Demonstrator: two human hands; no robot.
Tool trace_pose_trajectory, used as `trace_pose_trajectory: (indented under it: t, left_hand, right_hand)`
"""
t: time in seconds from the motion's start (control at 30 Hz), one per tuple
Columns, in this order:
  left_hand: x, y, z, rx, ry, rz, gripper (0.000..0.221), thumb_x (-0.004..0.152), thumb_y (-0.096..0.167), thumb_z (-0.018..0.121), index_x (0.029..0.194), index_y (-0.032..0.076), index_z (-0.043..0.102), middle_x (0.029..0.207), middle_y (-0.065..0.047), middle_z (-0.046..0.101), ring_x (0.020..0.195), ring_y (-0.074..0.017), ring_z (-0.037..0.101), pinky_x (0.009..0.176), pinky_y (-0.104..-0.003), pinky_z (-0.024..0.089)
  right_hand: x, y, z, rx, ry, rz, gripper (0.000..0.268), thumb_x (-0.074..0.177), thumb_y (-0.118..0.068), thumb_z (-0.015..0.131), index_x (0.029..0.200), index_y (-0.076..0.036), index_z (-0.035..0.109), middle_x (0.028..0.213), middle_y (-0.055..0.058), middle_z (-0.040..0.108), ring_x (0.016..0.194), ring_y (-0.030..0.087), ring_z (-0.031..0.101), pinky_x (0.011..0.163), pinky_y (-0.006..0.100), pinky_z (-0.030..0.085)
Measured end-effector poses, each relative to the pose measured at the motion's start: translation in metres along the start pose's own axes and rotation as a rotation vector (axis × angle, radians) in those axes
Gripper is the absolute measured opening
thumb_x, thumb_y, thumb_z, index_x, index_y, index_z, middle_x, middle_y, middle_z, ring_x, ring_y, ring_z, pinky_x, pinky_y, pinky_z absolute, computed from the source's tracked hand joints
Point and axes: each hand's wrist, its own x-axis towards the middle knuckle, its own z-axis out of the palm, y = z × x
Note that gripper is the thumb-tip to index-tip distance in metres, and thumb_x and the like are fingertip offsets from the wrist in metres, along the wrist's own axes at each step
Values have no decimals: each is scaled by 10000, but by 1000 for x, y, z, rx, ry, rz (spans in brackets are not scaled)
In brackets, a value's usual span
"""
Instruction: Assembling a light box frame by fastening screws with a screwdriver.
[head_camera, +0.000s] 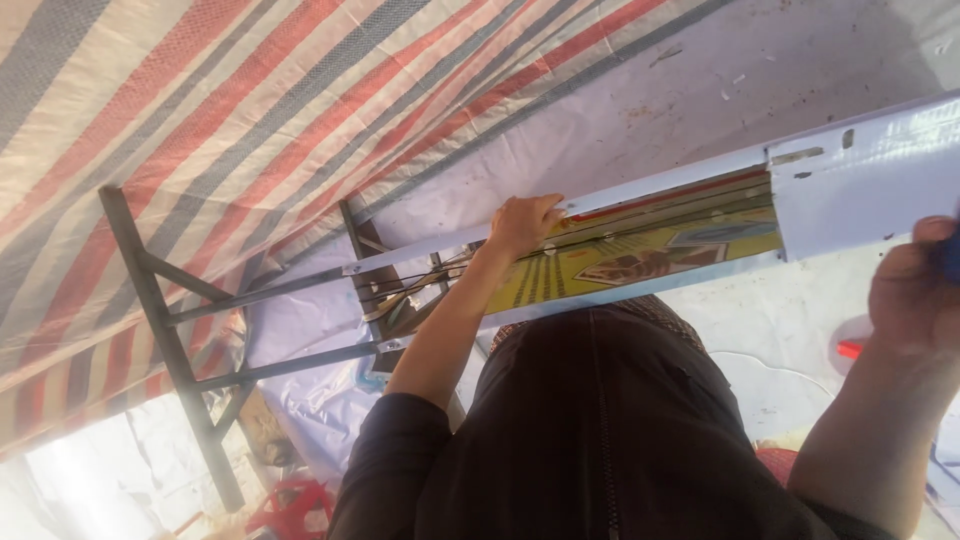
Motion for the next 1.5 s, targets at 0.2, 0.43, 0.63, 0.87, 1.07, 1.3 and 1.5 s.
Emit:
trace_pose_trajectory:
  t: [0.2, 0.43, 0.63, 0.87, 1.07, 1.3, 1.5]
  left_hand:
    - [12, 25, 11, -152, -152, -178, 438, 1023, 278, 518, 1455, 302, 589, 1162, -50, 771, 1011, -277, 718, 765, -446, 550]
    - [-49, 12, 57, 303, 380, 141, 772, 925, 165, 684, 1609, 179, 327, 1687, -89, 287, 1575, -348, 241, 1256, -638, 210]
    - [-77, 15, 65, 247, 472, 129, 656, 979, 157, 646, 1589, 162, 405, 1702, -26, 260, 1593, -300, 236, 1274, -621, 226]
    - [-32, -13, 68, 210, 548, 100, 397, 946, 347, 654, 1339, 291, 649, 1477, 41, 574, 1421, -263, 500, 1163, -604, 362]
    - [30, -36, 85, 131, 155, 32, 519, 977, 577, 539, 1418, 307, 569, 1368, 19, 672, 1318, -241, 616, 1062, -539, 470]
    - [18, -22, 74, 180, 285, 40, 350, 885, 433, 700, 1166, 254, 594, 1126, 5, 731, 1005, -304, 746, 888, -490, 590]
    - [27, -42, 104, 300, 571, 220, 435, 812, 450, 773, 1132, 222, 586, 1016, 6, 712, 978, -209, 739, 908, -379, 570]
  right_hand:
    - [10, 28, 88, 144, -301, 262, 648, 903, 59, 625, 1526, -92, 530, 1285, 286, 711, 996, 451, 725, 992, 596, 517]
    - [34, 65, 100, -604, -143, 332, 190, 902, -14, 680, 1001, -157, 601, 932, 85, 652, 835, 216, 671, 793, 328, 538]
    - [64, 101, 140, -1381, -231, 527, 369, 927, -150, 776, 1252, -168, 603, 878, 85, 703, 675, 179, 676, 702, 306, 526]
    - [98, 166, 146, -1966, -746, 68, 176, 1010, -229, 702, 1163, -237, 787, 1088, 149, 685, 866, 452, 725, 679, 506, 610]
    - [111, 233, 150, -2193, -830, -29, 108, 962, -408, 751, 1033, -343, 799, 1108, -2, 606, 916, 297, 748, 721, 352, 617]
    - [118, 260, 147, -2091, -798, 134, 290, 935, -425, 816, 1007, -149, 762, 1082, 86, 579, 1063, 372, 685, 728, 490, 611]
    - [118, 257, 138, -2192, -954, 1, 286, 910, -502, 781, 992, -227, 781, 1129, 28, 538, 1044, 295, 689, 752, 410, 643]
